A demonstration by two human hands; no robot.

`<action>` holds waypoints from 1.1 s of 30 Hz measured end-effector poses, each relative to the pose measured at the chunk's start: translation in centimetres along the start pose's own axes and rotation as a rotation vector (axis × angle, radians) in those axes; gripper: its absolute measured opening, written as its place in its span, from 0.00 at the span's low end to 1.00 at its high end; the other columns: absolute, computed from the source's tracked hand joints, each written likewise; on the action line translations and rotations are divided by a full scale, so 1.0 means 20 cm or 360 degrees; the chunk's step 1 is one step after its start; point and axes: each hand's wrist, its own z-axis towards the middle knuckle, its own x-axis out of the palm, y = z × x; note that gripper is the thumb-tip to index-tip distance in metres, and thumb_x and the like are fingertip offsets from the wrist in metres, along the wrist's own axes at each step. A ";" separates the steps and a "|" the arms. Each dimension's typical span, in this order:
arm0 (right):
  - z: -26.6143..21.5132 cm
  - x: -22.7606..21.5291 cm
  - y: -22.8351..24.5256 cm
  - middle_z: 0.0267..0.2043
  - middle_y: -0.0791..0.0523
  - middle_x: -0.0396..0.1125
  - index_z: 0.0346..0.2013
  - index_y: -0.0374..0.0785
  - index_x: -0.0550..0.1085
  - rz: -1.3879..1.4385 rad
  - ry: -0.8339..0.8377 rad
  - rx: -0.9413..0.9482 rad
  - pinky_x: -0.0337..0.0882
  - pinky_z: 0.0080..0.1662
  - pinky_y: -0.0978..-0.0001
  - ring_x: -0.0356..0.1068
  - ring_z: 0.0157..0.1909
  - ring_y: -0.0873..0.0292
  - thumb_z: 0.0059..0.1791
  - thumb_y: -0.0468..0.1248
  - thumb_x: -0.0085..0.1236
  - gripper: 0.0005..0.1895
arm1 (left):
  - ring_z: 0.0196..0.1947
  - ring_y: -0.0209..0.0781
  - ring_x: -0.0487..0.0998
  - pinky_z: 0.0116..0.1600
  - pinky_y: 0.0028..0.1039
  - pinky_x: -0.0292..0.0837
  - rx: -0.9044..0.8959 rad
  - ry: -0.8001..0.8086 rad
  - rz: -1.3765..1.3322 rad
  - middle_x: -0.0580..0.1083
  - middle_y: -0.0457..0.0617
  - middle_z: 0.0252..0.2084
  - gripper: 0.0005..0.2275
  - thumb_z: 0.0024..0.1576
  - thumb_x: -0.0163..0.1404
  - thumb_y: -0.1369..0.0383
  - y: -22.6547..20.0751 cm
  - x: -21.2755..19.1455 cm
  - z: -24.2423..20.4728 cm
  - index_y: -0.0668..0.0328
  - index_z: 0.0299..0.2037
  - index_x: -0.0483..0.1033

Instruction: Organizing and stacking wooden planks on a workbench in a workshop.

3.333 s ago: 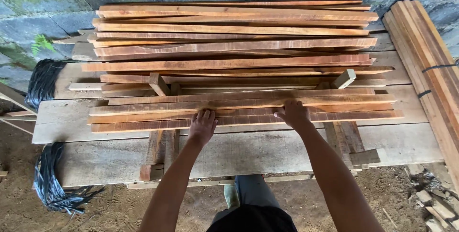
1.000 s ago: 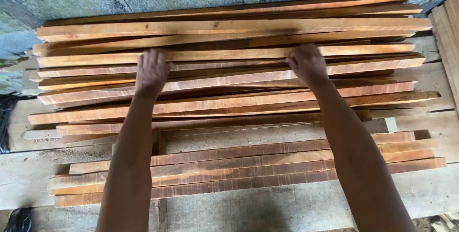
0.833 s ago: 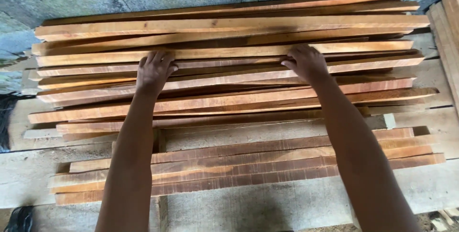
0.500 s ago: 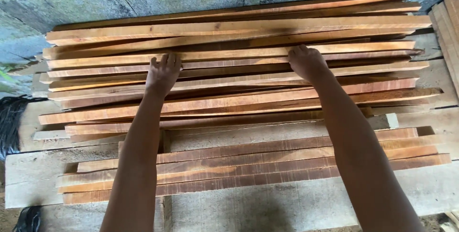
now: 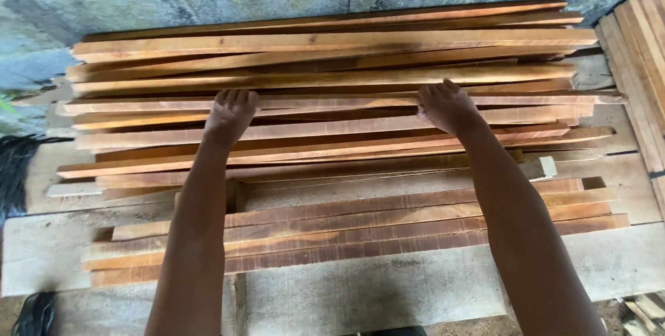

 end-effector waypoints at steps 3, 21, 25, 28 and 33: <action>-0.05 -0.05 0.03 0.31 0.58 0.66 0.31 0.45 0.71 -0.0023 0.0012 0.0052 0.75 0.40 0.68 0.73 0.34 0.57 0.42 0.38 0.57 0.05 | 0.31 0.39 0.78 0.40 0.27 0.75 0.0014 0.0026 -0.0027 0.70 0.40 0.30 0.13 0.44 0.64 0.66 0.00 -0.16 0.00 0.45 0.31 0.69; -0.20 -0.47 0.23 0.34 0.58 0.61 0.27 0.46 0.70 0.0173 -0.0066 0.0310 0.73 0.42 0.62 0.70 0.39 0.53 0.35 0.52 0.71 0.21 | 0.41 0.43 0.74 0.43 0.34 0.75 -0.0333 0.0309 -0.0301 0.67 0.43 0.38 0.09 0.49 0.64 0.58 -0.05 -0.79 -0.27 0.41 0.35 0.78; -0.35 -0.48 0.29 0.30 0.58 0.63 0.35 0.46 0.71 0.0191 0.0022 0.0431 0.75 0.39 0.62 0.73 0.33 0.54 0.37 0.48 0.69 0.20 | 0.40 0.36 0.79 0.48 0.30 0.75 -0.0395 0.0232 -0.0173 0.74 0.37 0.38 0.07 0.53 0.63 0.55 -0.13 -0.94 -0.27 0.35 0.36 0.78; -0.41 -0.50 0.31 0.27 0.60 0.67 0.36 0.47 0.72 0.0202 0.0117 0.0408 0.75 0.39 0.66 0.75 0.31 0.56 0.37 0.47 0.69 0.19 | 0.34 0.33 0.77 0.50 0.26 0.73 -0.0475 0.0971 -0.0017 0.77 0.38 0.35 0.03 0.60 0.55 0.65 -0.17 -0.96 -0.33 0.39 0.34 0.77; -0.39 -0.76 0.40 0.31 0.56 0.67 0.37 0.45 0.74 0.0228 -0.0033 0.0439 0.75 0.44 0.64 0.74 0.37 0.53 0.35 0.57 0.71 0.26 | 0.44 0.43 0.79 0.54 0.37 0.69 -0.0608 0.0277 -0.0510 0.76 0.44 0.38 0.25 0.40 0.66 0.45 -0.23 -1.10 -0.39 0.49 0.40 0.74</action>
